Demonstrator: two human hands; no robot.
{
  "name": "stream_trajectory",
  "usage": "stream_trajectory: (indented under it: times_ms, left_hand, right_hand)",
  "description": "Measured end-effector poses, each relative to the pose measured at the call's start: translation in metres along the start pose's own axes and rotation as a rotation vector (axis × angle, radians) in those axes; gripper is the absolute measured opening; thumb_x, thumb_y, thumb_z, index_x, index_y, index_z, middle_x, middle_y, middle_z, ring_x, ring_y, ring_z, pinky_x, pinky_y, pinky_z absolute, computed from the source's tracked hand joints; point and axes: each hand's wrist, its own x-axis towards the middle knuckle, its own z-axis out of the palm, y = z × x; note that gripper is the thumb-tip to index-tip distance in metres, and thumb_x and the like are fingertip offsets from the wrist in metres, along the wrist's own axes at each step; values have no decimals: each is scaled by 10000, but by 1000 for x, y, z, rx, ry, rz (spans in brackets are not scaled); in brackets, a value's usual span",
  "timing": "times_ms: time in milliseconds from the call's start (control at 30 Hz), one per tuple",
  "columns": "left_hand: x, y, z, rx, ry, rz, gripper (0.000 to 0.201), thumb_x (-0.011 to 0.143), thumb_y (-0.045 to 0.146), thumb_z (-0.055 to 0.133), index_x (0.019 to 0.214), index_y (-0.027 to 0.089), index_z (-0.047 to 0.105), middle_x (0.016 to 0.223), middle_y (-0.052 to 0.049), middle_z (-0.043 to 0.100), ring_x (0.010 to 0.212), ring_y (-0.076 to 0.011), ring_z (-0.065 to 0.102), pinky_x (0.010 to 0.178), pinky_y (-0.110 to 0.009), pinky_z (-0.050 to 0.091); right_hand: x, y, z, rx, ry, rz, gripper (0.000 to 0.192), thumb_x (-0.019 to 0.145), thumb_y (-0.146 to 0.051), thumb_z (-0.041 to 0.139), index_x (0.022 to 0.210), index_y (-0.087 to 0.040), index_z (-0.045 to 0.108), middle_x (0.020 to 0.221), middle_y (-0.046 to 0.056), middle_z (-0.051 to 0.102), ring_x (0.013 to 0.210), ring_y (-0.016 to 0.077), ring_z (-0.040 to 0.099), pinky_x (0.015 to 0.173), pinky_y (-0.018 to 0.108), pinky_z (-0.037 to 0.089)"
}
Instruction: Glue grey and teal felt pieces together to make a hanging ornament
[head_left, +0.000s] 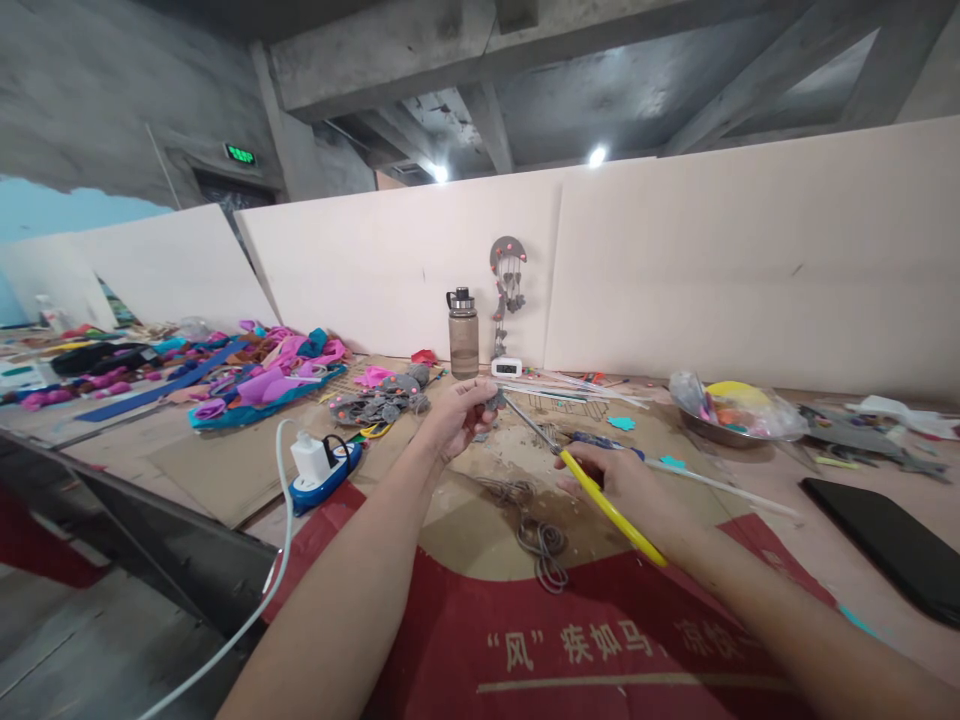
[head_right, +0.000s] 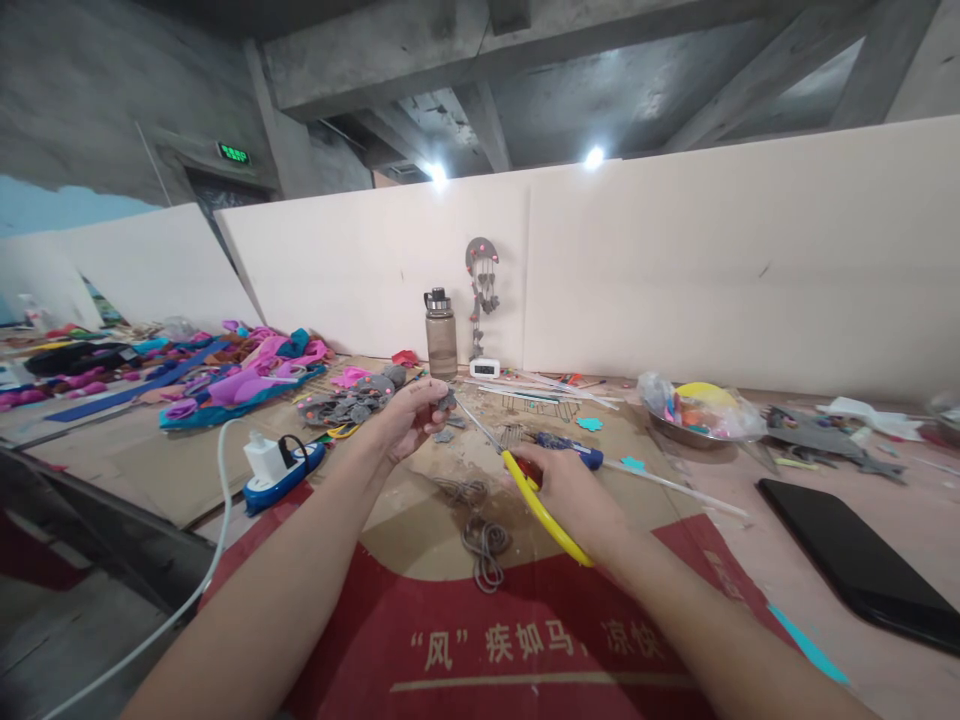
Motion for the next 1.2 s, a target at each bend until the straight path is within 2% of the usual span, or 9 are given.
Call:
stream_trajectory:
  times_ms: [200,333,433,500,600,800,967,1200]
  left_hand:
    - [1,1,-3,5,17,-15,270,619,265,754,672,126,528,586,21,507,433,-21,392,358,-131,228]
    - [-1,4,-3,-27,19,-17,275,608,242,769,702,127,538,579,53,423,446,-20,380,368,-129,224]
    - [-2,6,-2,-49,6,-20,271,598,227,773,710,124,549,580,62,385,453,-21,365,372,-131,230]
    - [-2,6,-2,-47,-3,-32,258,599,221,764,710,122,553,581,58,393,457,-24,363,374,-135,238]
    - [-1,5,-4,-36,-2,-58,240,600,210,748,718,120,559,583,49,417,464,-31,383,376,-139,244]
    - [-1,3,-4,-23,1,-63,203,607,202,720,715,110,575,585,22,478,474,-46,435,369,-144,251]
    - [-1,4,-3,-15,21,-71,195,599,197,715,714,100,591,568,24,477,454,-39,428,358,-138,253]
    - [2,3,-6,-12,-5,-109,194,597,192,716,707,90,592,571,28,462,442,-23,408,348,-124,226]
  right_hand:
    - [2,2,1,70,-8,-40,295,810,-348,558,1043,-191,648,1018,78,681,890,226,611,775,322,450]
    - [1,-3,-3,103,-87,21,300,802,-392,570,1012,-192,646,870,46,670,741,191,594,671,299,454]
    - [-2,-10,-7,121,-130,49,290,820,-434,534,953,-206,653,702,6,620,551,133,500,549,269,408]
    - [-3,-13,-9,142,-147,63,275,826,-433,519,921,-212,653,636,-12,577,495,111,451,509,255,381]
    - [-4,-14,-11,152,-168,81,244,819,-419,524,862,-212,647,603,-22,538,480,103,441,494,246,369]
    - [-4,-15,-11,171,-129,43,252,818,-420,509,847,-214,652,642,2,581,516,127,481,528,274,410]
    - [-5,-15,-10,166,-129,42,229,811,-408,525,841,-226,660,636,5,594,523,134,499,533,277,414]
    - [-4,-12,-10,179,-161,47,226,813,-393,539,880,-214,659,607,-15,554,477,105,449,504,256,385]
